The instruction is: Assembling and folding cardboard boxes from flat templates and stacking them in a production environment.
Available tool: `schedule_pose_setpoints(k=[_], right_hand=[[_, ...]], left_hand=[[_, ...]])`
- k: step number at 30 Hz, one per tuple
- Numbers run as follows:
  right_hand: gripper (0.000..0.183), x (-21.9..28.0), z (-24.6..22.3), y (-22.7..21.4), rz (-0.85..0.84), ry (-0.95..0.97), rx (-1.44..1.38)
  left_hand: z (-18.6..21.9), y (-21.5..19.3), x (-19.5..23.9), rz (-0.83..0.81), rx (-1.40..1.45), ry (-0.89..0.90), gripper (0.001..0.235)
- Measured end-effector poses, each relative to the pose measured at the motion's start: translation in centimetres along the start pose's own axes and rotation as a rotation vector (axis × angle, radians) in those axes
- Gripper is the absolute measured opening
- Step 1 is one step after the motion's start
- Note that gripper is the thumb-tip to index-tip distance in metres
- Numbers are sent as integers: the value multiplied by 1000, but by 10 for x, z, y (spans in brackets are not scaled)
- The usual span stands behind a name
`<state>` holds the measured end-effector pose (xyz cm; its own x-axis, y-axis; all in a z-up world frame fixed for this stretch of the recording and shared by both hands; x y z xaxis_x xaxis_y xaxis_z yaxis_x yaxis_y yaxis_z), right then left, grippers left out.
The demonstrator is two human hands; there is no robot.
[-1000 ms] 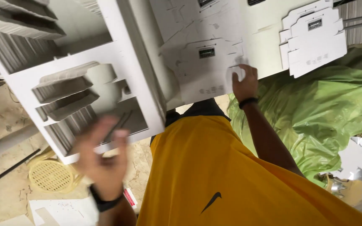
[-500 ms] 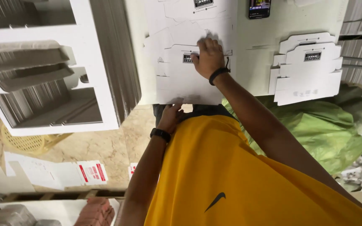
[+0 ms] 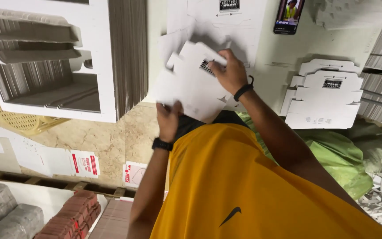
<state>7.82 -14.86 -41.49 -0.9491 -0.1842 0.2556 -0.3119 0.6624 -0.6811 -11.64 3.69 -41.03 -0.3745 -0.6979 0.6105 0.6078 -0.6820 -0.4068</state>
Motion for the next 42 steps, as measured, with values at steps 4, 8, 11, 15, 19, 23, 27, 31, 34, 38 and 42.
schedule_pose_setpoints(k=[4,8,11,15,19,23,27,31,34,38,42], right_hand=[[46,-23,56,34,210,113,112],[39,-27,53,59,233,104,225],[43,-26,36,62,147,204,172],[40,-24,33,67,148,141,35],[69,-25,31,43,-12,313,-183],[60,-30,43,39,-46,256,-175],[40,-25,61,32,-52,214,-302],[39,-37,66,5,76,-155,-283],[55,-72,56,-34,38,-217,166],[95,-91,43,-50,-109,-202,323],[107,-108,40,-46,-156,-276,543]], left_hand=[[55,17,-46,127,-199,396,64],[23,51,-109,155,-326,362,64],[15,59,-116,109,-184,137,94],[3,58,-120,100,134,83,86],[27,55,-102,118,175,222,70],[66,44,-61,36,81,331,57],[111,26,-6,-62,-57,429,57],[133,-7,34,-2,-97,600,54],[115,-26,31,-35,23,792,47],[117,-41,48,-41,43,812,51],[110,-51,54,117,-128,771,46]])
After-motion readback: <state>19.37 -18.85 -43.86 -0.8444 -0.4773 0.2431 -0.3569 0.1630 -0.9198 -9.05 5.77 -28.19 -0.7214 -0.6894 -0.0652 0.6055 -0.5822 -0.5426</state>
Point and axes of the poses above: each hand's wrist, its own x-axis away from the middle knuckle, its own y-axis out of the palm, z = x × y, the point moved 2 cm from there along -x, towards the middle knuckle, and after that the axes turned 10 degrees about z, right-handed, at the moved point
